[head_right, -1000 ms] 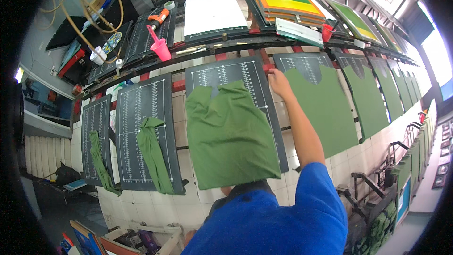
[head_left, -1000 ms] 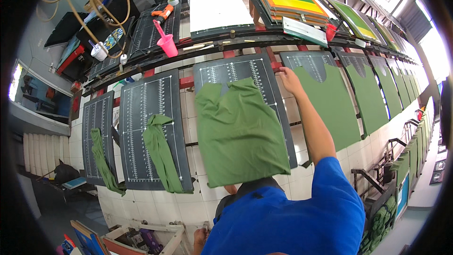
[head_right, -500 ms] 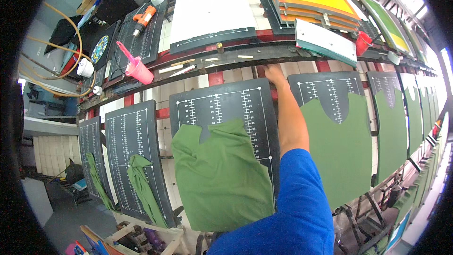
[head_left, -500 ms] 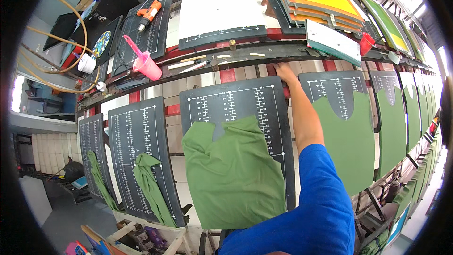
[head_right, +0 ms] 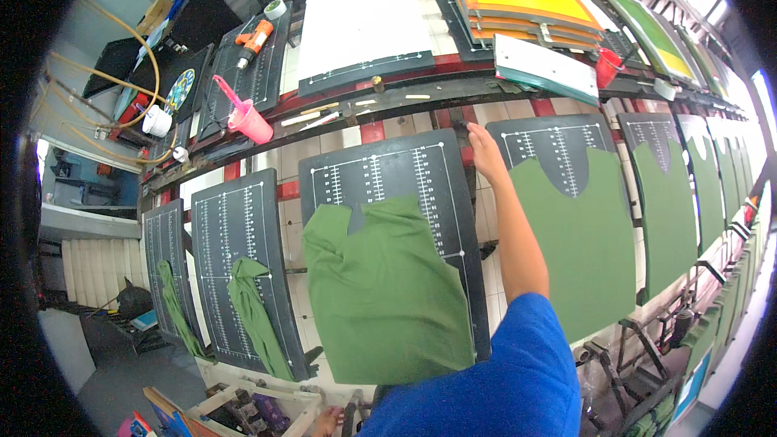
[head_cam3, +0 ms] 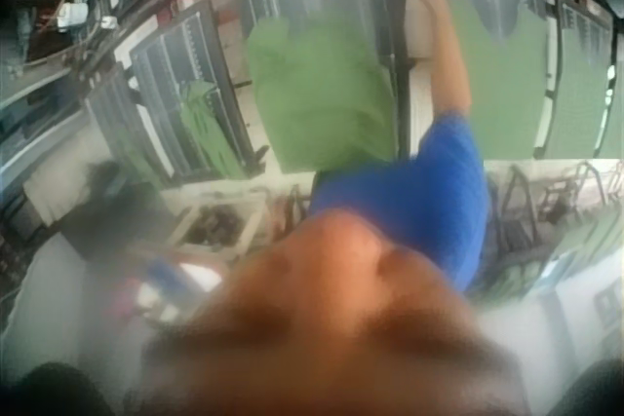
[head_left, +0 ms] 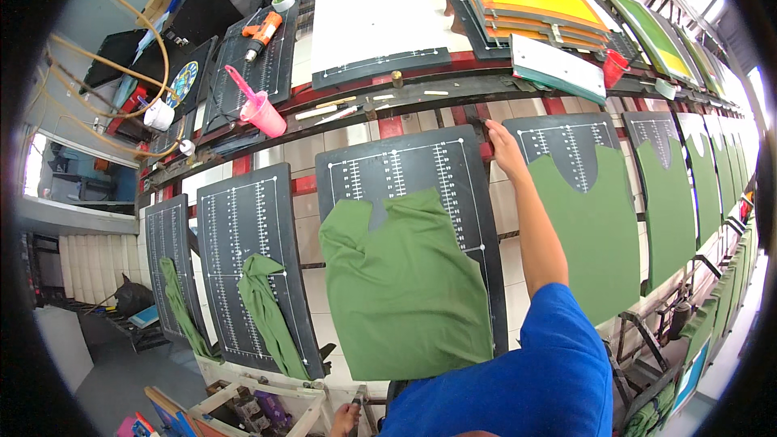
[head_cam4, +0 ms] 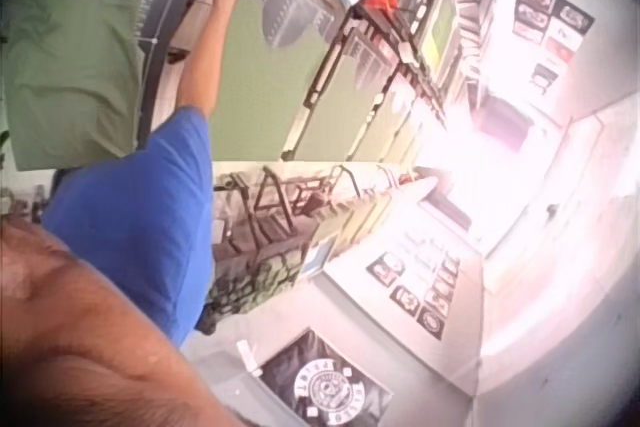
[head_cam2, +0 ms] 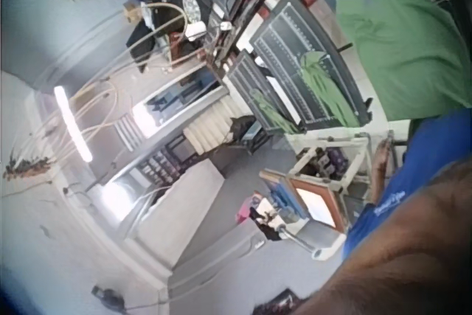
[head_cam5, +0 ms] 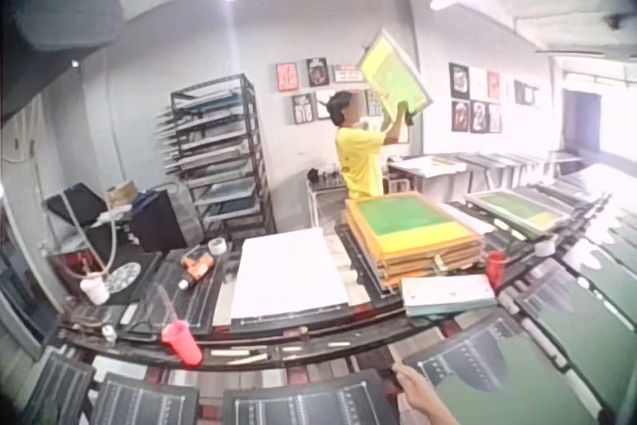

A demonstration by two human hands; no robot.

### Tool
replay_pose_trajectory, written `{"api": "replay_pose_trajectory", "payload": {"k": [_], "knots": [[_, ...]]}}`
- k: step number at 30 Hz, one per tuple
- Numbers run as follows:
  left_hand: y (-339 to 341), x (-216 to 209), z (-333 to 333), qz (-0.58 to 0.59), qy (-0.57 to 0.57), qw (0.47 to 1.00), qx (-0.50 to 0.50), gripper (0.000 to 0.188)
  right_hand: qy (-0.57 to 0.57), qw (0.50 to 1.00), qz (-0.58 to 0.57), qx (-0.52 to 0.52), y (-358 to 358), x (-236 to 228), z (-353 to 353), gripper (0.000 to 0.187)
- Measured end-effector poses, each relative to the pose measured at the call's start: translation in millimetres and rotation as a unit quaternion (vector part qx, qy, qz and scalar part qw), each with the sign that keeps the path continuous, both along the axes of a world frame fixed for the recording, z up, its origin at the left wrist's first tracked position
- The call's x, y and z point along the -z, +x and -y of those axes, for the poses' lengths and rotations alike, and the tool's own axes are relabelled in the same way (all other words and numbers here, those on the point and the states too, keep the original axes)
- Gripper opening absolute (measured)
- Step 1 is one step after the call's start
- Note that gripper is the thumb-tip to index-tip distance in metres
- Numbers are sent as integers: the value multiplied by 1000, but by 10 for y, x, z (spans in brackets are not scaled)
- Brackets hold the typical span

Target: The person repeatedly picks up green tank tops, places them on a screen printing press, smooths them out, and folds them. The person also briefly picks up a dark cloth from the floor and walks around the room.

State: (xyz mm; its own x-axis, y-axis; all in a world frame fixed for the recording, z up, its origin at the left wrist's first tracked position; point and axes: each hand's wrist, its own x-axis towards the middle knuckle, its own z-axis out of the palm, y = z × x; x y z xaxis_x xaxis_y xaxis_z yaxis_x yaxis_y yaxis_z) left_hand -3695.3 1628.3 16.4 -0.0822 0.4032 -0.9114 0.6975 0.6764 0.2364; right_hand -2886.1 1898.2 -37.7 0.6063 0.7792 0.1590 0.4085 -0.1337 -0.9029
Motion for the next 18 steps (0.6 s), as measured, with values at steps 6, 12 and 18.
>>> {"api": "replay_pose_trajectory", "payload": {"k": [6,12,18], "knots": [[961,-802,-1003,249,1,952,181,31,62,984,-161,-30,-660,-1762,1729,44],[2646,-1618,-1195,451,231,818,272,32,171,939,-279,-105,-1520,-3006,3435,49],[4172,-2206,218,644,224,637,359,43,246,880,-392,-105,-2369,-3249,5149,50]]}}
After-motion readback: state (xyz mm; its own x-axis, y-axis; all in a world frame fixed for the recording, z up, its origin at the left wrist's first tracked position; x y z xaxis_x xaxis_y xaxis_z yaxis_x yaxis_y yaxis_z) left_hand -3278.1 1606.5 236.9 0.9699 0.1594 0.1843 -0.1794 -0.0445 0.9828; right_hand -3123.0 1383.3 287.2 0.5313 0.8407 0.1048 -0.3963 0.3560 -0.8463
